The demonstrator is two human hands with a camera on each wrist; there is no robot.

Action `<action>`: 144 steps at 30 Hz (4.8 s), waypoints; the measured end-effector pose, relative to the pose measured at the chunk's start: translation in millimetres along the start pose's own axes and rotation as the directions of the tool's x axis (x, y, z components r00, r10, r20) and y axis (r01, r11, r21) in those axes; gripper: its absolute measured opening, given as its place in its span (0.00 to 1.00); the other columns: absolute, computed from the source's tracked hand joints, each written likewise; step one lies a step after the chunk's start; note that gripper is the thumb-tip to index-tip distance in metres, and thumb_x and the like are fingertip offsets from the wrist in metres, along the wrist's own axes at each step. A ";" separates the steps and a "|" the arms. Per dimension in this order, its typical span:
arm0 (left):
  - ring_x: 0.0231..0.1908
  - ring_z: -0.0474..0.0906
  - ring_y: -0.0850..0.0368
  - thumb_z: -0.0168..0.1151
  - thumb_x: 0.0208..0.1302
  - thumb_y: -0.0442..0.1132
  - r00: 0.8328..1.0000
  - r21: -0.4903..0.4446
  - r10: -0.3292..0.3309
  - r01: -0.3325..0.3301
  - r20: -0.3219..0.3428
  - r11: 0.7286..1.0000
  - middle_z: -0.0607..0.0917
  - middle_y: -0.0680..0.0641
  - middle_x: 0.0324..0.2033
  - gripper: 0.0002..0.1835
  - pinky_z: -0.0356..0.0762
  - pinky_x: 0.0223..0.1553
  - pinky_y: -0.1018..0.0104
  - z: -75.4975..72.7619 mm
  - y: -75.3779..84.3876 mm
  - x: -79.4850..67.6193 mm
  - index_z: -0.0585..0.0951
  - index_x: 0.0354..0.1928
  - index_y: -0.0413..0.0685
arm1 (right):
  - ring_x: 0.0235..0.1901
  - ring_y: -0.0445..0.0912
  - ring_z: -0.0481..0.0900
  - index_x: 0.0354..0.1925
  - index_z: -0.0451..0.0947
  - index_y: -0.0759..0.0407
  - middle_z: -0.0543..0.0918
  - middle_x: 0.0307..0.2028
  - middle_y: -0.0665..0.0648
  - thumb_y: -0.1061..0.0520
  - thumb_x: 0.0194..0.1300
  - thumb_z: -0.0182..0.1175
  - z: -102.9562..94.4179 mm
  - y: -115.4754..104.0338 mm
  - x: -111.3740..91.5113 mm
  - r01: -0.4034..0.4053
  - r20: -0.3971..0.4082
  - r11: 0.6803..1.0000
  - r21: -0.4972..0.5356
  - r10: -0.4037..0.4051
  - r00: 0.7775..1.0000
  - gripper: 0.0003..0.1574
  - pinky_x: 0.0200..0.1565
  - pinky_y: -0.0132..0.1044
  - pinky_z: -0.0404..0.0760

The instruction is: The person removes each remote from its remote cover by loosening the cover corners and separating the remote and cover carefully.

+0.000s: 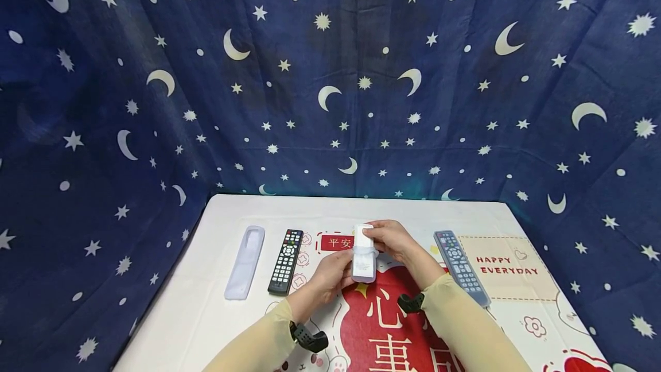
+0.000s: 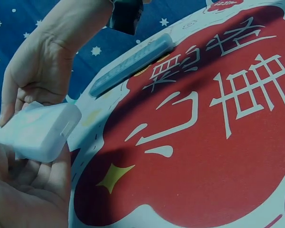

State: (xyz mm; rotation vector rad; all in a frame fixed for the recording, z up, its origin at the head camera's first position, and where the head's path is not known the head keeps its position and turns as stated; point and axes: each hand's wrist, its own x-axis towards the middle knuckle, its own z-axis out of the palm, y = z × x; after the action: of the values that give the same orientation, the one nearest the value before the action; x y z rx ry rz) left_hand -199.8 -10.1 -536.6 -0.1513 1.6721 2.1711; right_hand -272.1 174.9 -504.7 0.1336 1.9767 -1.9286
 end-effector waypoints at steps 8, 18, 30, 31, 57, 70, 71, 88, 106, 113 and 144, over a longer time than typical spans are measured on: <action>0.39 0.86 0.57 0.61 0.74 0.41 1.000 0.042 0.027 -0.028 0.011 0.999 0.88 0.44 0.40 0.26 0.86 0.40 0.65 2.0 0.0 3.0 0.75 0.66 0.31 | 0.39 0.46 0.86 0.61 0.73 0.78 0.84 0.47 0.65 0.62 0.70 0.63 -0.1 3.6 0.4 0.009 0.025 1.000 0.011 -0.009 1.000 0.27 0.43 0.38 0.87; 0.36 0.85 0.60 0.62 0.73 0.40 0.999 0.115 0.025 -0.028 0.027 0.993 0.87 0.45 0.40 0.27 0.84 0.35 0.71 2.5 -5.8 -0.9 0.72 0.68 0.31 | 0.36 0.45 0.86 0.58 0.76 0.77 0.85 0.45 0.64 0.62 0.68 0.65 -1.7 3.3 3.5 0.011 0.001 1.000 0.010 -0.011 1.000 0.25 0.40 0.35 0.87; 0.43 0.85 0.52 0.61 0.72 0.33 0.998 0.079 0.049 -0.052 0.042 0.996 0.87 0.39 0.44 0.23 0.86 0.45 0.62 10.4 -7.7 2.0 0.74 0.63 0.26 | 0.35 0.44 0.85 0.61 0.75 0.75 0.87 0.44 0.62 0.62 0.67 0.65 -10.9 -5.5 2.6 0.007 -0.060 1.000 0.002 -0.007 0.998 0.27 0.38 0.34 0.86; 0.44 0.85 0.53 0.62 0.71 0.32 0.998 0.076 0.046 -0.049 0.048 0.996 0.87 0.39 0.45 0.23 0.85 0.46 0.61 10.1 -8.3 2.2 0.74 0.64 0.26 | 0.35 0.44 0.85 0.61 0.76 0.74 0.86 0.44 0.62 0.61 0.67 0.66 -10.8 -5.7 1.4 0.004 -0.066 1.000 -0.004 -0.004 0.998 0.27 0.38 0.33 0.86; 0.47 0.83 0.53 0.60 0.60 0.19 0.986 0.082 0.058 -0.072 0.158 0.994 0.84 0.35 0.55 0.34 0.84 0.49 0.61 4.0 -9.6 -5.8 0.65 0.70 0.25 | 0.35 0.43 0.84 0.59 0.76 0.75 0.86 0.44 0.62 0.62 0.67 0.67 -10.1 2.8 4.7 0.012 -0.088 1.000 0.007 -0.011 0.996 0.27 0.36 0.33 0.86; 0.46 0.84 0.53 0.60 0.56 0.19 0.994 0.093 0.046 -0.055 0.099 0.994 0.85 0.36 0.53 0.34 0.85 0.47 0.62 0.4 -6.8 -12.6 0.67 0.68 0.25 | 0.35 0.43 0.83 0.60 0.77 0.73 0.86 0.45 0.62 0.60 0.68 0.67 -4.6 6.1 1.8 0.026 -0.113 0.999 0.037 -0.021 0.993 0.27 0.34 0.29 0.84; 0.45 0.84 0.53 0.60 0.56 0.19 0.995 0.081 0.050 -0.057 0.083 0.995 0.85 0.37 0.52 0.34 0.85 0.46 0.63 1.2 -6.8 -11.5 0.67 0.68 0.25 | 0.35 0.43 0.83 0.60 0.77 0.73 0.86 0.45 0.62 0.59 0.68 0.67 -3.7 4.4 2.0 0.033 -0.115 0.999 0.038 -0.028 0.993 0.27 0.34 0.29 0.83; 0.44 0.86 0.48 0.60 0.59 0.17 0.989 -0.017 -0.006 0.009 0.151 1.000 0.83 0.37 0.46 0.28 0.83 0.52 0.55 12.4 -11.1 -8.7 0.70 0.64 0.28 | 0.38 0.43 0.85 0.59 0.76 0.76 0.87 0.44 0.61 0.64 0.68 0.65 -4.4 -7.6 1.8 0.074 -0.070 0.997 0.008 -0.073 0.995 0.25 0.43 0.36 0.86; 0.48 0.85 0.48 0.50 0.75 0.28 0.958 -0.007 -0.008 0.011 0.285 1.000 0.84 0.35 0.49 0.21 0.83 0.51 0.59 -4.5 -3.5 -7.2 0.72 0.66 0.26 | 0.36 0.43 0.86 0.62 0.73 0.77 0.87 0.44 0.62 0.62 0.69 0.65 -11.3 -8.3 -3.5 0.057 -0.040 0.998 0.000 -0.057 0.998 0.28 0.41 0.36 0.87; 0.49 0.84 0.49 0.50 0.69 0.23 0.966 -0.058 0.020 -0.005 0.258 0.998 0.83 0.36 0.51 0.25 0.84 0.50 0.61 -3.2 -8.1 -9.5 0.71 0.67 0.27 | 0.32 0.41 0.84 0.62 0.74 0.76 0.87 0.41 0.58 0.60 0.69 0.66 -13.7 -6.3 -2.1 0.046 -0.111 0.998 0.046 -0.040 0.993 0.29 0.36 0.32 0.86; 0.49 0.83 0.51 0.55 0.73 0.30 0.974 -0.104 -0.036 0.060 0.222 0.993 0.83 0.39 0.50 0.25 0.83 0.52 0.59 -0.4 1.8 -2.0 0.68 0.69 0.29 | 0.43 0.48 0.86 0.65 0.70 0.75 0.83 0.52 0.66 0.59 0.69 0.65 -4.2 -7.8 -8.6 0.083 0.043 0.995 0.063 -0.086 0.995 0.32 0.48 0.42 0.86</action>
State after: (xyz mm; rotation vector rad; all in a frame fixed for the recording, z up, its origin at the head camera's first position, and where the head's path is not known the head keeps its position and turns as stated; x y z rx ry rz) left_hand -198.7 -11.3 -534.4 0.0184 1.4142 2.1569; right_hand -267.5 180.3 -494.6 0.0224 1.9236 -2.0272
